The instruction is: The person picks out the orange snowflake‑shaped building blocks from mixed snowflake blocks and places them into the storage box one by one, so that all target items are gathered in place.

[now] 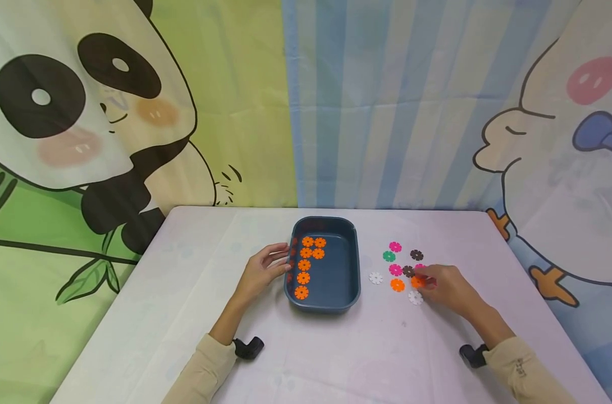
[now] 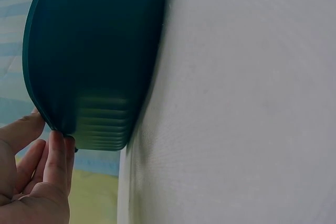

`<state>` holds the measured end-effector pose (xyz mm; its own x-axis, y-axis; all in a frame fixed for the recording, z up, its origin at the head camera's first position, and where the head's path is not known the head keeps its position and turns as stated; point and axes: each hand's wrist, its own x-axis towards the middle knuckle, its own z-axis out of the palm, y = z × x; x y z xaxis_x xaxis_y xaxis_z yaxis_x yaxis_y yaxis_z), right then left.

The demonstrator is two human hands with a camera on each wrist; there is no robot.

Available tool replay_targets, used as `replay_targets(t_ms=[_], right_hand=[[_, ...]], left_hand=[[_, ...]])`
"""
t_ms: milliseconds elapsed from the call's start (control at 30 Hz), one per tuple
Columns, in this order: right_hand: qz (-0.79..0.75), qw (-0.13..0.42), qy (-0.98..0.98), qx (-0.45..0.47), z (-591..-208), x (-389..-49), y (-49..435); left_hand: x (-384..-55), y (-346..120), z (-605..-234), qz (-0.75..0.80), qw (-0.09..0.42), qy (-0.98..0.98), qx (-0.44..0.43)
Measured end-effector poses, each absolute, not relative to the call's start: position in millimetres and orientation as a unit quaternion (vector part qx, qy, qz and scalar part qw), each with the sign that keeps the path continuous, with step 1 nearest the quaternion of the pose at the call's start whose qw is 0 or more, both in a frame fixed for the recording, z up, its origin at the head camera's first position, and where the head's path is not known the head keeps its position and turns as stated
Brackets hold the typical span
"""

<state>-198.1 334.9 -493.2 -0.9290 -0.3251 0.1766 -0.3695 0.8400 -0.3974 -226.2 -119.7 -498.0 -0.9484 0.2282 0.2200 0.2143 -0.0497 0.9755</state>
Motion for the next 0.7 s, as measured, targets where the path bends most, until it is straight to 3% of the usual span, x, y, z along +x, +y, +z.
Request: replay_targets(t_ms=[333,500,700], right_hand=[[0.195,0.034,-0.961,0.195,-490,-199,337],[0.200,0.054,-0.959,0.192,-495,-199,341],[0.244,0.098,-0.944,0.201,-483,-206,333]], left_hand=[[-221,-121,-481,0.705,0.037,0.689,0.163],[-216,-121,-474,0.705,0.037,0.689,0.166],[-227,-121,-495,0.709,0.031,0.686,0.161]])
